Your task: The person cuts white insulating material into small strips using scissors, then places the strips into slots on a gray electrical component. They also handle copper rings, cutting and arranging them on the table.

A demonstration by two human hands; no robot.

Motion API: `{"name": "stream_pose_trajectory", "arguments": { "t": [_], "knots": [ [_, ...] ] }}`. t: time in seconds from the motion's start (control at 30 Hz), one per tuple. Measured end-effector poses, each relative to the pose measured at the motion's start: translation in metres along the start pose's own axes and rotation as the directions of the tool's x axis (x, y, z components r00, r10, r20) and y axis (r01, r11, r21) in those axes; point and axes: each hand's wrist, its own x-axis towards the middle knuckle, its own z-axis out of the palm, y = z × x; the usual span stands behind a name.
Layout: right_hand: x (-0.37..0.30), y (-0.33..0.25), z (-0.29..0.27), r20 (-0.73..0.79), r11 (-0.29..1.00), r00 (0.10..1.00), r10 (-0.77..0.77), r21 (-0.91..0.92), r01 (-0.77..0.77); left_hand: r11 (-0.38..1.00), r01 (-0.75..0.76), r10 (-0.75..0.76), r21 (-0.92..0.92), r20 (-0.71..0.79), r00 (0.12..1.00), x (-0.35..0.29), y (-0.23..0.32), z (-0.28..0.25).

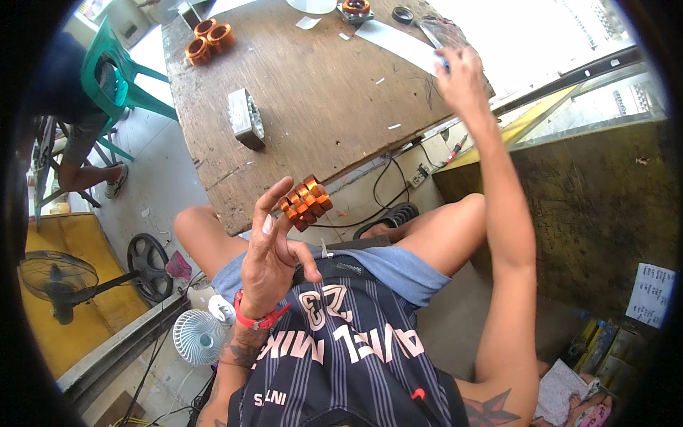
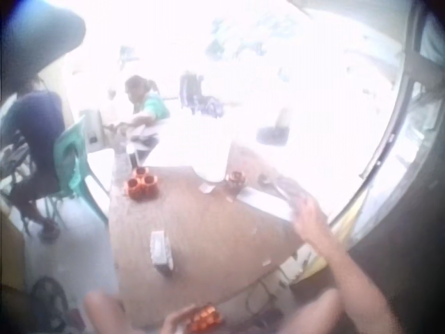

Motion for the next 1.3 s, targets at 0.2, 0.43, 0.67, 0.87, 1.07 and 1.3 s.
{"name": "stream_pose_trajectory", "arguments": {
  "t": [0.2,0.43,0.67,0.87,1.07,1.3],
  "knots": [
    [-0.131,-0.136,-0.065,0.431,0.185,0.834,-0.344,0.902,-0.39,0.929,-0.099,0.103,0.357,0.007,0.995,0.029,0.011,0.012],
    [-0.129,-0.154,-0.071,0.308,0.233,0.948,-0.074,0.93,-0.284,0.724,-0.242,0.248,0.645,0.084,0.965,0.046,0.018,0.029],
    [-0.124,-0.153,-0.067,0.478,0.249,0.871,-0.112,0.862,-0.441,0.543,-0.144,0.269,0.827,-0.009,0.963,0.058,0.014,0.024],
    [-0.126,-0.162,-0.057,0.595,-0.115,0.782,-0.186,0.777,-0.619,0.132,-0.204,0.371,0.97,0.143,0.918,0.061,0.01,0.024],
    [-0.131,-0.174,-0.061,0.638,-0.483,0.713,-0.291,0.546,-0.685,-0.038,-0.141,0.35,0.989,0.145,0.925,0.064,0.005,0.035],
    [-0.129,-0.178,-0.062,0.654,-0.36,0.704,-0.275,0.609,-0.707,-0.126,-0.142,0.398,0.982,0.181,0.899,0.066,0.004,0.035]
  ]
}}
